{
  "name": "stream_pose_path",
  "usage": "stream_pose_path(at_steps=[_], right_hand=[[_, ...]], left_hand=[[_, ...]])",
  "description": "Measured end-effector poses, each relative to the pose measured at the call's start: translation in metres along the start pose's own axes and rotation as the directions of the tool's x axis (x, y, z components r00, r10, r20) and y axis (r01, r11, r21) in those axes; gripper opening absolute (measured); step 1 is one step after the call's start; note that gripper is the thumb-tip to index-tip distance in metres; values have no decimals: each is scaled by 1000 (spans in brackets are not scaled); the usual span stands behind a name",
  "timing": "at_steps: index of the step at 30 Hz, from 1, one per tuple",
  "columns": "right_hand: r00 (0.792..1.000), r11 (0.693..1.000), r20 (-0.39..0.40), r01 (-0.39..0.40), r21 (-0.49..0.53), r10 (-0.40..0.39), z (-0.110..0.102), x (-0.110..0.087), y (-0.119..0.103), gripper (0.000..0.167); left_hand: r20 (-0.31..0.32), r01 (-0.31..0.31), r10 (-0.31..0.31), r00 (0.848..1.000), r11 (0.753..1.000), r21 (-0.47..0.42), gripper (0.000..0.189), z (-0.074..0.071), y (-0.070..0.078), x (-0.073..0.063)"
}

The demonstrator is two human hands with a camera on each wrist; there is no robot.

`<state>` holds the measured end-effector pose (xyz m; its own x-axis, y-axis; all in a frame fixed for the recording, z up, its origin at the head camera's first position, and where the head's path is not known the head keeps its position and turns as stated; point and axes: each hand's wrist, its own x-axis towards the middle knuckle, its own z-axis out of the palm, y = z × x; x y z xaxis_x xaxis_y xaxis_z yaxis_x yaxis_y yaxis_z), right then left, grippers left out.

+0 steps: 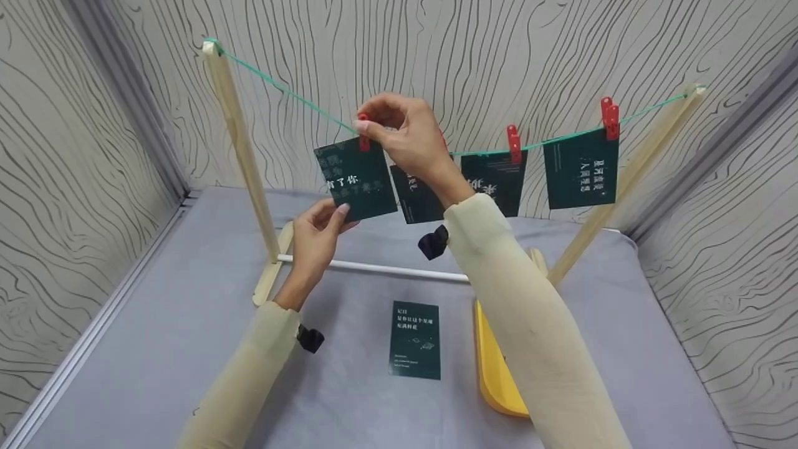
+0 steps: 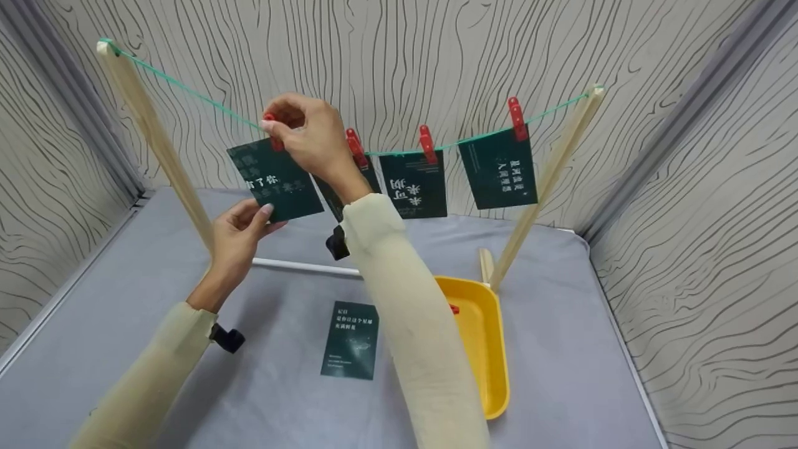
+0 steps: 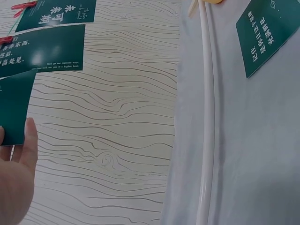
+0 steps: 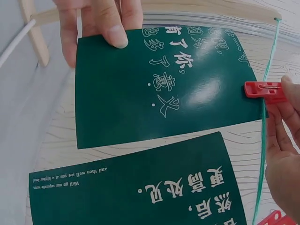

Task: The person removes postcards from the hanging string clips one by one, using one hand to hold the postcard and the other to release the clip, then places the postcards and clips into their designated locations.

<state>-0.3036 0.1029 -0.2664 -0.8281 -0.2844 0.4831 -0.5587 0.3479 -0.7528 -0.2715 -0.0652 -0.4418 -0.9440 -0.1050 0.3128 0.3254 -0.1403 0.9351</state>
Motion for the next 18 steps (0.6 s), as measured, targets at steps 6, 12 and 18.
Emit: stream_pose_path(at_steps=[6, 12, 18], right_hand=[[999, 1000, -34, 2, 2, -1, -2, 3, -1, 19], [997, 999, -75, 34, -14, -35, -4, 3, -4, 14], [993, 998, -101, 53, -25, -55, -6, 1, -3, 15]], left_hand=[[-3, 5, -5, 1000, 1000, 6, 18, -2, -1, 2], [-6, 12, -12, 1000, 1000, 3, 17, -4, -3, 1], [-10, 22, -22, 1000, 999, 24, 18, -8, -5, 0]])
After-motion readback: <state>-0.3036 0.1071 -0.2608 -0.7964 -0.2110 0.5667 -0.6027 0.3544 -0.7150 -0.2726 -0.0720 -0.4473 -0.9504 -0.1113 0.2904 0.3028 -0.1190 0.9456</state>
